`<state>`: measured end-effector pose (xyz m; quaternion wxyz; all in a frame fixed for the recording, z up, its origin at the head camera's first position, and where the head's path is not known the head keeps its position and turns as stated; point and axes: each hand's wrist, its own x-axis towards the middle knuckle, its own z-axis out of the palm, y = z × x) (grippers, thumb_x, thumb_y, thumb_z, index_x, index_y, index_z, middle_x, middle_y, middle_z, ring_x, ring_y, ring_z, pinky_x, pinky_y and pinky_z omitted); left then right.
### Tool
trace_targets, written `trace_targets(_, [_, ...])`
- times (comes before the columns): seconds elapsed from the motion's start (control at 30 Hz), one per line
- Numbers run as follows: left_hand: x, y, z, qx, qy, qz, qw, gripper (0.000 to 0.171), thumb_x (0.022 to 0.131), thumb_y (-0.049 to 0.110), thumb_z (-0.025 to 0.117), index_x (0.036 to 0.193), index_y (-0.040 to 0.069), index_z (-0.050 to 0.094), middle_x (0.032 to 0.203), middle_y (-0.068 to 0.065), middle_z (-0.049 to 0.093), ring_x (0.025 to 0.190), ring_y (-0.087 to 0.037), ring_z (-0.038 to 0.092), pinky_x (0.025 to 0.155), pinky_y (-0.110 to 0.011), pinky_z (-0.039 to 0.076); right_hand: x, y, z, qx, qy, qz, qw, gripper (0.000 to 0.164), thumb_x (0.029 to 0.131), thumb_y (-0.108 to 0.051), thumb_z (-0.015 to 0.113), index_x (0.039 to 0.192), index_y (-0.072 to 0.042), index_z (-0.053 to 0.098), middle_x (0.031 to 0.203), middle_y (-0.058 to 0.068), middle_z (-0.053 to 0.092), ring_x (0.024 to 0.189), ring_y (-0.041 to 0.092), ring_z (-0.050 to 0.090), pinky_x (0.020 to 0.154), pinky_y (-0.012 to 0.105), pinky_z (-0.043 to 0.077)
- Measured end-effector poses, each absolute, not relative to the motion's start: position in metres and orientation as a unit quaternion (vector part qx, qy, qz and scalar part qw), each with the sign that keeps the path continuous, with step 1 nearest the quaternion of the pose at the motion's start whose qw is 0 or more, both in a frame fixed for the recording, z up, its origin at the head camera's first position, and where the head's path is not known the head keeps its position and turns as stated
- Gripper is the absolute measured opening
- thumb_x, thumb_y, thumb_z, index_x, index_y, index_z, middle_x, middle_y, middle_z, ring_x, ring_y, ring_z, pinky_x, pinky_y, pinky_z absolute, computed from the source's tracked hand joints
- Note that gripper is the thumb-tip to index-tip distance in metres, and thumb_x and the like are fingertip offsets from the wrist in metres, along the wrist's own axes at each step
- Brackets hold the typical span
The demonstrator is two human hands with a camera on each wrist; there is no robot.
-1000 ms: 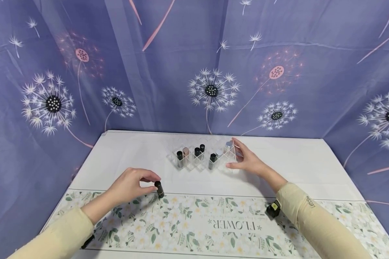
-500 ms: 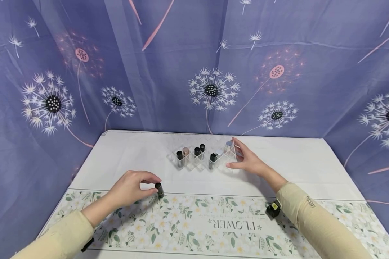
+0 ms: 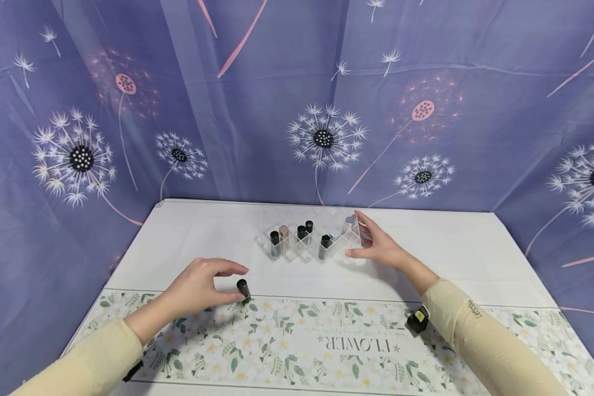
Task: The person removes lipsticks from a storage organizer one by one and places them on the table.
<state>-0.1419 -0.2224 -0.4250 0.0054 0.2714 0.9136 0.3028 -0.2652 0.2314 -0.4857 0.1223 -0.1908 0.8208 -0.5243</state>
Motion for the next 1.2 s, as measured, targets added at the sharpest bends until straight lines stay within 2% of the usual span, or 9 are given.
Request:
trace_targets(0.4, [-0.166,-0.214,-0.396,0.284,0.911,0.3,-0.007,0.056,0.081,0.042,0.095,0.129,0.018,0.078,0.126,0.003,0.078,0.114,-0.029,0.075,0.098,-0.049,0.061,-0.264,0.232,-0.486,-0.193,0.814,-0.533,0.124,0.113,0.091,-0.006,0.085,0.172,-0.004,0.005,0.177,0.023,0.007,0.16,0.047,0.02,0.127,0.057,0.028])
trace_targets(0.8, [-0.199,-0.197,-0.366,0.307,0.904,0.298,-0.02,0.059,0.078,0.033,0.097,0.13,0.014,0.078,0.128,0.0,0.077,0.116,-0.029,0.074,0.103,-0.044,0.059,-0.262,0.232,-0.485,-0.189,0.814,-0.534,0.13,0.114,0.091,-0.007,0.085,0.172,-0.006,0.005,0.178,0.023,0.007,0.161,0.046,0.02,0.127,0.056,0.028])
trace_targets(1.2, [-0.232,-0.185,-0.371,0.32,0.91,0.264,-0.011,0.056,0.082,0.036,0.095,0.13,0.013,0.078,0.128,-0.002,0.077,0.114,-0.03,0.074,0.1,-0.047,0.059,-0.264,0.231,-0.483,-0.191,0.819,-0.525,0.126,0.115,0.09,-0.007,0.086,0.172,-0.005,0.005,0.177,0.023,0.007,0.16,0.047,0.022,0.126,0.056,0.03])
